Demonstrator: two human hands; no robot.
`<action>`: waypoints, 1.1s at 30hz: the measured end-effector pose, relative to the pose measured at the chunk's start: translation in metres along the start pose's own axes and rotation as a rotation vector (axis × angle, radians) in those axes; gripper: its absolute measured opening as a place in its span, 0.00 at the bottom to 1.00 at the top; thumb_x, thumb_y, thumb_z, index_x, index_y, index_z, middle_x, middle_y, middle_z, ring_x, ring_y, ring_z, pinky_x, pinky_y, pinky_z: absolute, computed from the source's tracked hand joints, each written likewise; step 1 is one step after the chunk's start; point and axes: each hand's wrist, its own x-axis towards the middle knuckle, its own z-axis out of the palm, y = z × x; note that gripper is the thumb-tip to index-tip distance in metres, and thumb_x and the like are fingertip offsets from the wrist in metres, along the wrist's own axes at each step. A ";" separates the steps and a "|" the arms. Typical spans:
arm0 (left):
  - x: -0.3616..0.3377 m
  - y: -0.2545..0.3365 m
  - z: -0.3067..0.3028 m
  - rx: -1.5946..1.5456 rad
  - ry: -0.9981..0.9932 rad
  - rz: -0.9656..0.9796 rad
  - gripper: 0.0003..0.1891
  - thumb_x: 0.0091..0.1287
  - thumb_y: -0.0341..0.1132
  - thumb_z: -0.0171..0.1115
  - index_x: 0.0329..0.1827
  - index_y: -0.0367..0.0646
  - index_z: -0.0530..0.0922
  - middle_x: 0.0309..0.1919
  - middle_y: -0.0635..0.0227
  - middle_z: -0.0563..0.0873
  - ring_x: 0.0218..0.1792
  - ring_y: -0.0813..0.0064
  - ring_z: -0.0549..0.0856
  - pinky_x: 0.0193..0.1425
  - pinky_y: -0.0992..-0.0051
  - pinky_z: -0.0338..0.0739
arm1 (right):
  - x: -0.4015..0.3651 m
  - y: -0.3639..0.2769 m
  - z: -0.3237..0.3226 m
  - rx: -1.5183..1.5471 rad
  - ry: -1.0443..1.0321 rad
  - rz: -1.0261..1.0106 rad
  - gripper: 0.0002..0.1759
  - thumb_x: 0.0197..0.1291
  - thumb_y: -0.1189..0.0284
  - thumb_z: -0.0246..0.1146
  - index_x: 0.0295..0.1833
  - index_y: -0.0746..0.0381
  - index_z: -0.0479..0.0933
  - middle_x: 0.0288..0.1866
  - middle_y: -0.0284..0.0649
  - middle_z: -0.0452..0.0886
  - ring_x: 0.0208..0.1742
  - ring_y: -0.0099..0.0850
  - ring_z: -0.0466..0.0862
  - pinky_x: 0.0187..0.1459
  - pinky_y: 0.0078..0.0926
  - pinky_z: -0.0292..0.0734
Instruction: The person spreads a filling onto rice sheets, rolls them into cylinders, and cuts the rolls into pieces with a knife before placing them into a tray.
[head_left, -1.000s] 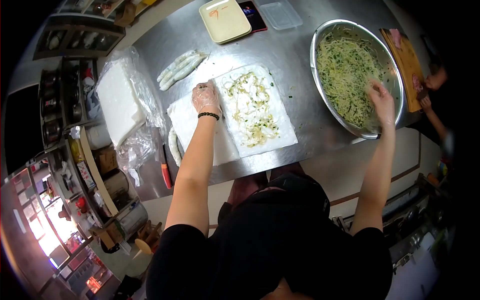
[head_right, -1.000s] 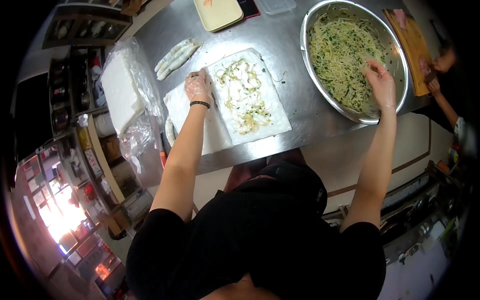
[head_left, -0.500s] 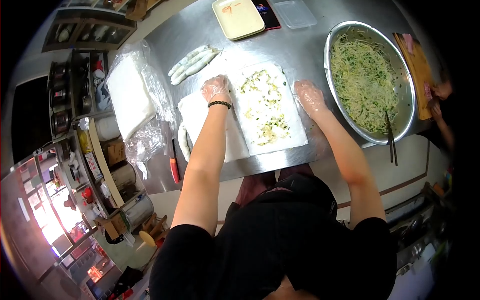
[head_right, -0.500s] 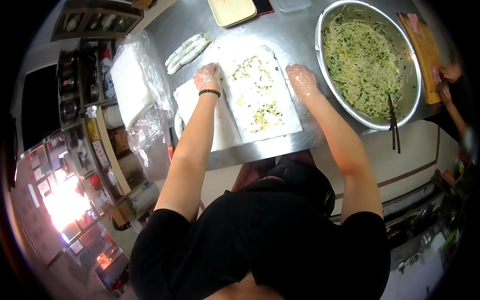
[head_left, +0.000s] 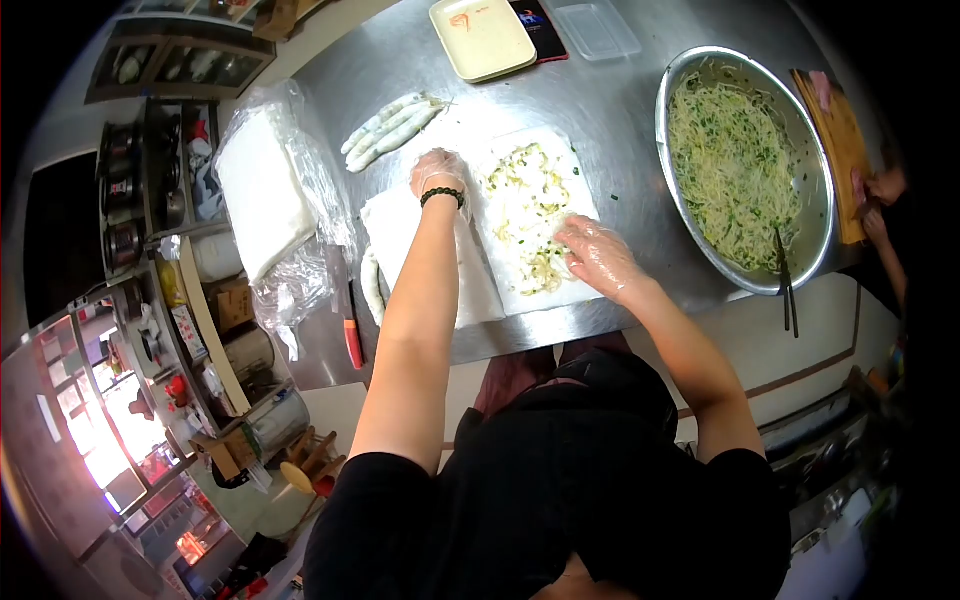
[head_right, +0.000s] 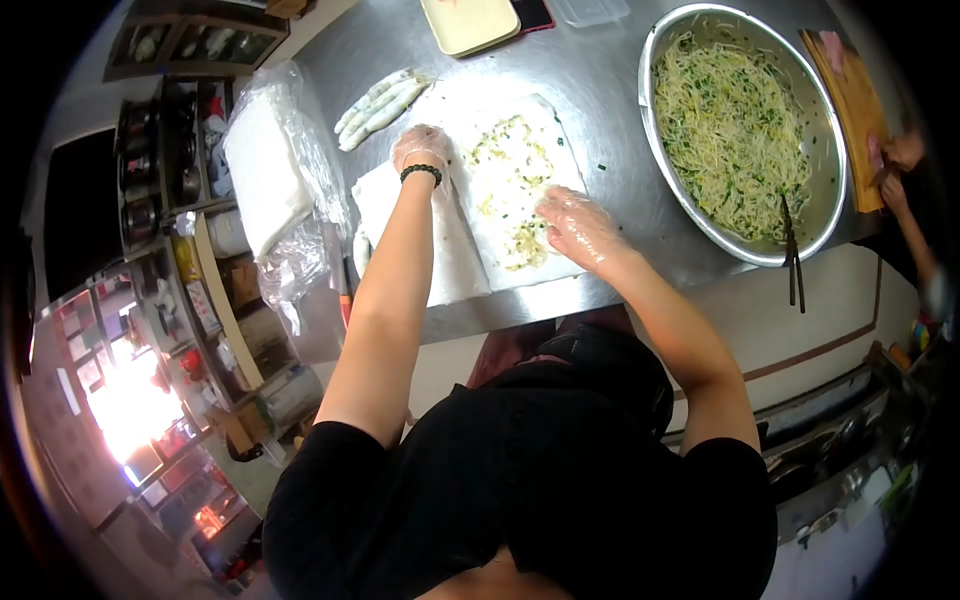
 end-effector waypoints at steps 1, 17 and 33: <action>0.000 0.000 0.002 0.025 0.015 0.038 0.16 0.63 0.48 0.53 0.45 0.53 0.84 0.48 0.63 0.84 0.49 0.60 0.83 0.53 0.68 0.76 | -0.003 0.000 -0.004 0.028 -0.027 0.046 0.18 0.55 0.73 0.60 0.54 0.60 0.75 0.61 0.46 0.72 0.59 0.43 0.75 0.59 0.37 0.70; -0.029 -0.017 0.025 -0.195 0.305 0.468 0.10 0.58 0.36 0.59 0.38 0.44 0.83 0.37 0.55 0.83 0.42 0.56 0.82 0.48 0.63 0.76 | -0.019 0.021 -0.005 0.009 0.007 0.117 0.17 0.54 0.72 0.60 0.52 0.57 0.78 0.60 0.41 0.74 0.56 0.39 0.77 0.57 0.35 0.73; -0.023 -0.009 0.023 -0.015 0.257 0.204 0.12 0.65 0.45 0.58 0.46 0.55 0.84 0.39 0.62 0.87 0.43 0.61 0.84 0.49 0.67 0.77 | -0.015 0.024 -0.008 0.050 0.031 0.077 0.15 0.51 0.77 0.61 0.47 0.58 0.78 0.52 0.40 0.76 0.52 0.40 0.78 0.53 0.35 0.74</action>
